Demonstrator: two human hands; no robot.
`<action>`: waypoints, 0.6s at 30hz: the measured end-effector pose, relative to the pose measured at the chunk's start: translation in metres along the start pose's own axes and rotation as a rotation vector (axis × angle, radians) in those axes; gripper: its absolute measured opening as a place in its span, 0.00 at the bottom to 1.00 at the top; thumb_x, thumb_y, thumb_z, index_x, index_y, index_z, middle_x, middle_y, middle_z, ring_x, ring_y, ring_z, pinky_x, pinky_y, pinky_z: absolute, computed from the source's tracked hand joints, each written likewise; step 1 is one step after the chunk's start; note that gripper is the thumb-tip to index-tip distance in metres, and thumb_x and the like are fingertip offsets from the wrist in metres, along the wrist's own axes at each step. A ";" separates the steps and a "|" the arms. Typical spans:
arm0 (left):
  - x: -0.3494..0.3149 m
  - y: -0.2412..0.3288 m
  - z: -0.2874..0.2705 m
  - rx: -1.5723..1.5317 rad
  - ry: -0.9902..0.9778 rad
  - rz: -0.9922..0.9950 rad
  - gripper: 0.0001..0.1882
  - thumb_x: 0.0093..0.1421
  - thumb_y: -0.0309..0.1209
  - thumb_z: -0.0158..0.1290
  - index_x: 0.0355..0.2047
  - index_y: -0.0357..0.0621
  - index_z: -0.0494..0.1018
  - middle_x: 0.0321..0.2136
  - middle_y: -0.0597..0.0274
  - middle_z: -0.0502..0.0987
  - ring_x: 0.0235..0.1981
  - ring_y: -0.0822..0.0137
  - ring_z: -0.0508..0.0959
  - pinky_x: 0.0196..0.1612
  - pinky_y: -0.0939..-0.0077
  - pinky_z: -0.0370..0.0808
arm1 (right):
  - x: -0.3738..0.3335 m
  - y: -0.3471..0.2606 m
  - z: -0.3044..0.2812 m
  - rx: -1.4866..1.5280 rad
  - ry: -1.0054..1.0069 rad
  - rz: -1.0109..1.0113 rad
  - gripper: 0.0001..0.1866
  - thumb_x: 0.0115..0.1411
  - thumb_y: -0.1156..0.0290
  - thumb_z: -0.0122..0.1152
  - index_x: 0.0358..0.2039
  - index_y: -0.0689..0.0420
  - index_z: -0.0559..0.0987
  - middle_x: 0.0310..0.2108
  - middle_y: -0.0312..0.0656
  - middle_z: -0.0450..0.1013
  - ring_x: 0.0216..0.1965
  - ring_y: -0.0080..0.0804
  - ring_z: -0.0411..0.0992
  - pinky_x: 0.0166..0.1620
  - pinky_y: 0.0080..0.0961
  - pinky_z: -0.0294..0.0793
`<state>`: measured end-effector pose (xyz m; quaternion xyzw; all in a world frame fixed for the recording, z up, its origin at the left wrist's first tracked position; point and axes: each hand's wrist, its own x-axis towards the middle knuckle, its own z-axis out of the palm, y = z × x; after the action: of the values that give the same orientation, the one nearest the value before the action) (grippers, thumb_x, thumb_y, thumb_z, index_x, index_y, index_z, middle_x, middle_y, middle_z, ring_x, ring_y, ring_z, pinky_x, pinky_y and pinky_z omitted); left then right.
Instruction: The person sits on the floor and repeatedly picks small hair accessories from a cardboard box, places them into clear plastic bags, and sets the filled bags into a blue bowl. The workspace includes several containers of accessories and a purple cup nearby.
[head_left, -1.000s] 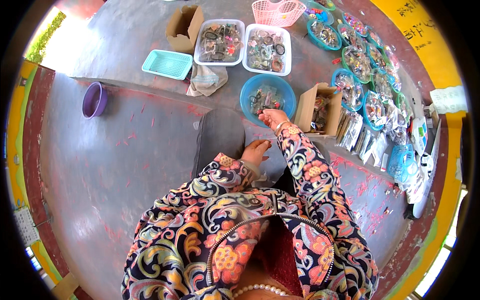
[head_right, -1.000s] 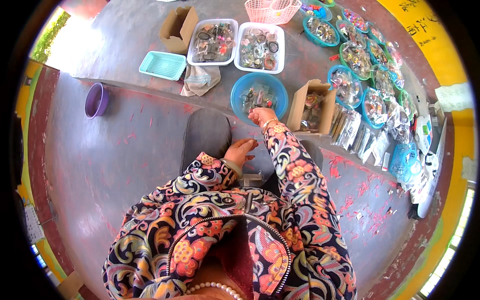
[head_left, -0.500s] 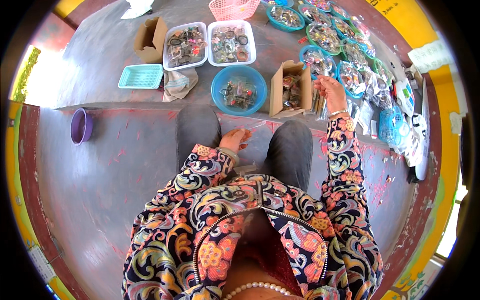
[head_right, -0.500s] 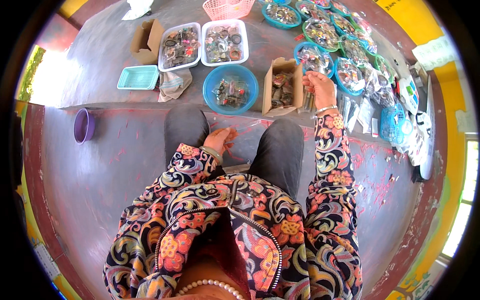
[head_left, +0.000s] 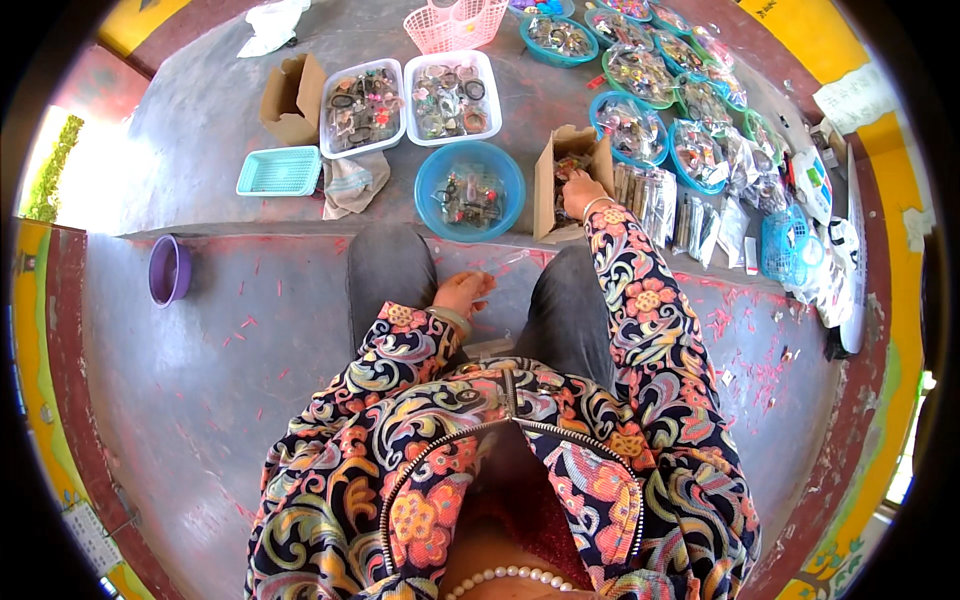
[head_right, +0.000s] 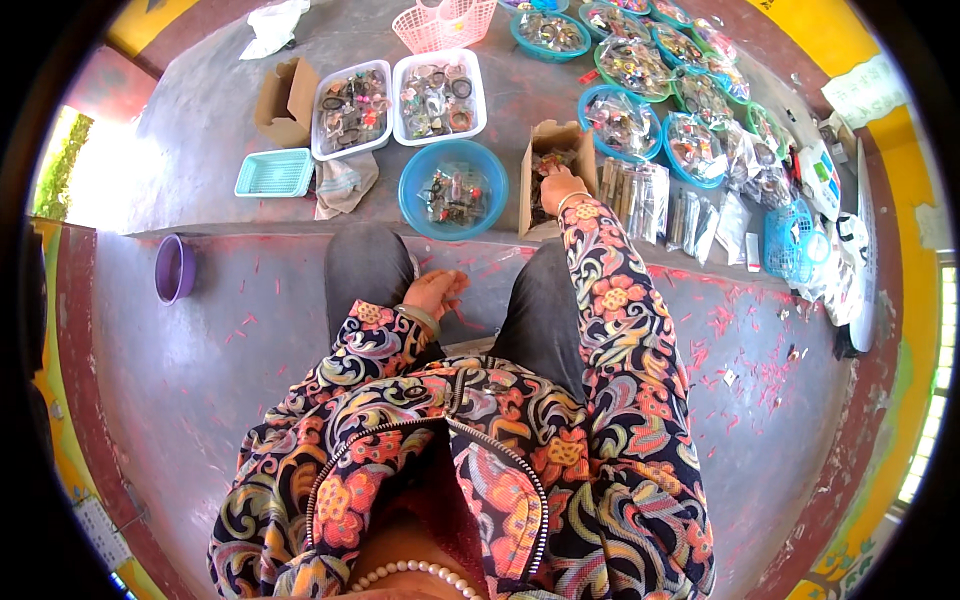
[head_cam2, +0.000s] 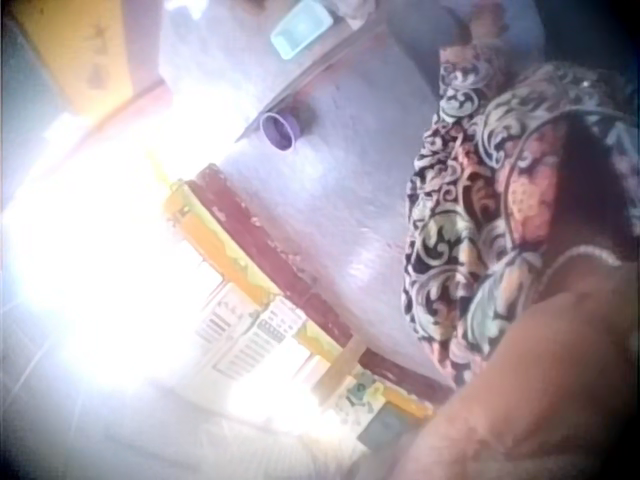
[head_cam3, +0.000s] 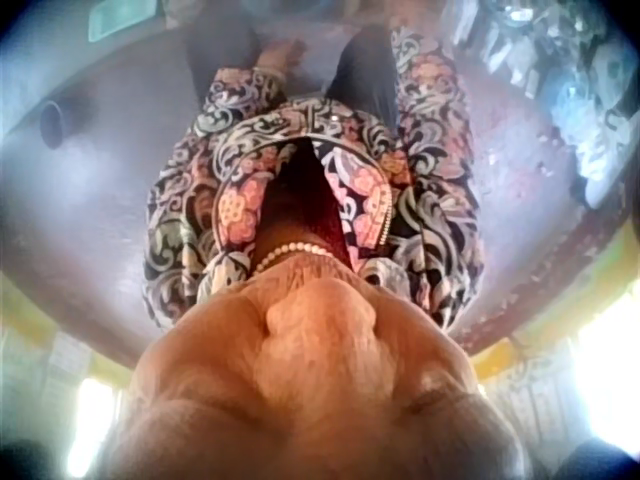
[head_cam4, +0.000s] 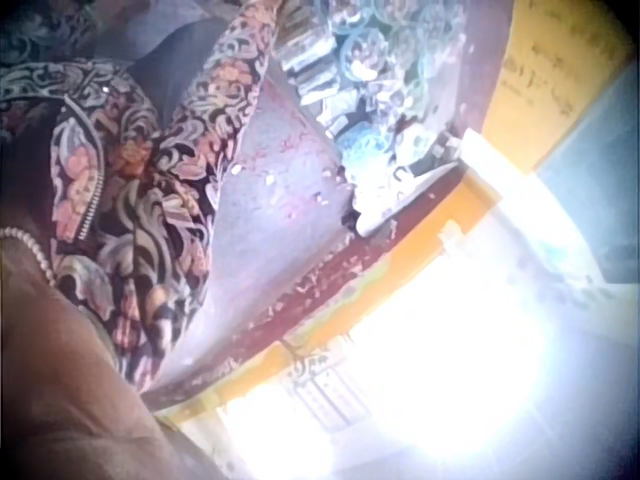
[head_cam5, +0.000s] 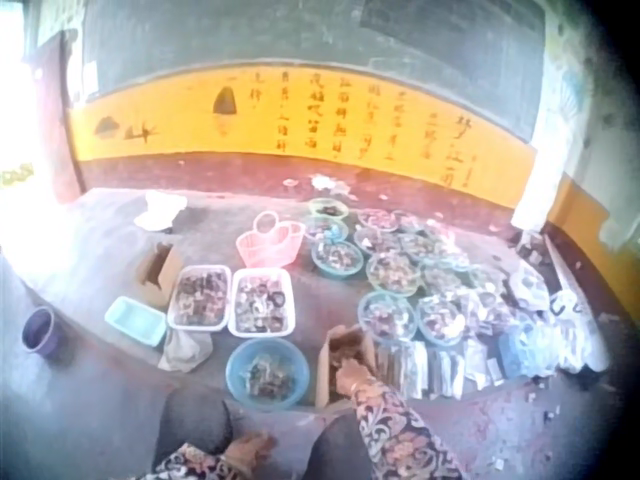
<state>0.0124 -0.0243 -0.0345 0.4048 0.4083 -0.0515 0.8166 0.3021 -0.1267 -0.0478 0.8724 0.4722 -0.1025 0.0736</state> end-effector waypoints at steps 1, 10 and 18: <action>0.000 0.001 0.000 0.011 -0.003 -0.007 0.12 0.55 0.36 0.44 0.34 0.42 0.68 0.35 0.62 0.72 0.39 0.71 0.70 0.36 0.78 0.65 | 0.001 0.000 0.002 0.008 -0.014 0.013 0.15 0.44 0.74 0.46 0.33 0.64 0.74 0.45 0.49 0.60 0.47 0.42 0.59 0.45 0.31 0.64; -0.005 0.003 0.001 0.030 -0.055 0.009 0.14 0.55 0.37 0.43 0.36 0.41 0.68 0.35 0.60 0.72 0.39 0.70 0.70 0.37 0.76 0.65 | -0.004 0.020 0.015 -0.016 0.278 -0.017 0.15 0.51 0.75 0.39 0.38 0.68 0.67 0.43 0.50 0.62 0.48 0.41 0.58 0.51 0.28 0.58; 0.007 -0.003 -0.011 -0.006 -0.061 0.049 0.14 0.55 0.38 0.44 0.35 0.41 0.68 0.35 0.59 0.72 0.38 0.68 0.71 0.35 0.77 0.65 | -0.061 -0.012 -0.066 0.930 0.813 0.192 0.11 0.53 0.73 0.46 0.34 0.66 0.72 0.33 0.46 0.71 0.33 0.38 0.70 0.36 0.24 0.69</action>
<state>0.0086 -0.0169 -0.0450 0.4105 0.3731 -0.0427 0.8309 0.2668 -0.1540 0.0310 0.8208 0.2880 0.0498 -0.4908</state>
